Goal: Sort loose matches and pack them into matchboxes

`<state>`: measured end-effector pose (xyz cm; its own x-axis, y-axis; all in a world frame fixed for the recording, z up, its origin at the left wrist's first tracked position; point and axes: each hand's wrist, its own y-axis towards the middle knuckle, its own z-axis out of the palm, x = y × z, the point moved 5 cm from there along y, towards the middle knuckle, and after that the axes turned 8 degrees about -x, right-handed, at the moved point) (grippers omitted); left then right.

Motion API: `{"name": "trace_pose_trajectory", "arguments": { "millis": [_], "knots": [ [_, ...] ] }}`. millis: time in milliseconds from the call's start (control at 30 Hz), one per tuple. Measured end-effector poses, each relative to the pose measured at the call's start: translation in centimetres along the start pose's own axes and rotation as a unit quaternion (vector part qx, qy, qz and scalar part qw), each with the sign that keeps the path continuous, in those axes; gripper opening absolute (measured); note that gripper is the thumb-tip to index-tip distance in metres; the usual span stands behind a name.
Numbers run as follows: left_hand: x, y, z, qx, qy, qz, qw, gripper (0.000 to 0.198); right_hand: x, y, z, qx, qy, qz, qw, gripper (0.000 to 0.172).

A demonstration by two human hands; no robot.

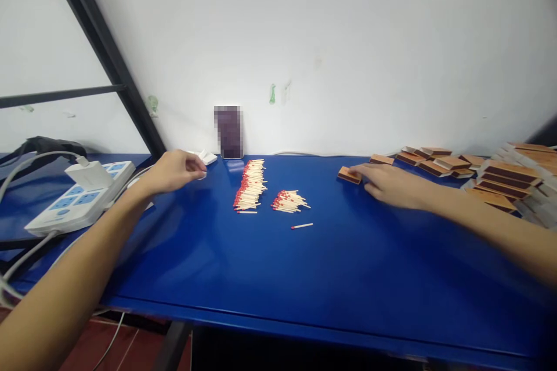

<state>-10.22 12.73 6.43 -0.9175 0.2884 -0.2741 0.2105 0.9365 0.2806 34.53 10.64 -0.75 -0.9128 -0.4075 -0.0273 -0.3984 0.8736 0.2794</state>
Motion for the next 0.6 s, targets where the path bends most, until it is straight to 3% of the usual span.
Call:
{"name": "trace_pose_trajectory", "arguments": {
  "millis": [133, 233, 300, 367, 433, 600],
  "knots": [
    [-8.0, -4.7, 0.0, -0.006, -0.186, 0.097, 0.978, 0.019, 3.8, -3.1, -1.6, -0.02, 0.034, -0.036, 0.999, 0.052],
    [-13.8, -8.8, 2.3, 0.017, -0.233, 0.197, 0.952, 0.013, 8.2, -4.0, -3.8, -0.07, 0.07, -0.078, 0.992, 0.04],
    [-16.6, -10.9, 4.1, 0.038, -0.24, 0.293, 0.925, 0.015, 11.6, -3.7, -4.6, -0.055, 0.134, -0.108, 0.984, 0.032],
    [-18.1, -12.0, 6.0, 0.089, -0.222, 0.365, 0.9, 0.017, 14.6, -3.3, -4.4, -0.007, 0.155, -0.139, 0.978, 0.024],
    [-18.3, -12.0, 7.1, 0.097, -0.195, 0.391, 0.894, 0.018, 16.2, -2.8, -4.0, -0.003, 0.141, -0.145, 0.979, 0.02],
    [-18.1, -11.3, 7.5, 0.05, -0.17, 0.379, 0.908, 0.015, 14.9, -2.0, -3.1, -0.043, 0.154, -0.077, 0.984, 0.019]
  ]
}}
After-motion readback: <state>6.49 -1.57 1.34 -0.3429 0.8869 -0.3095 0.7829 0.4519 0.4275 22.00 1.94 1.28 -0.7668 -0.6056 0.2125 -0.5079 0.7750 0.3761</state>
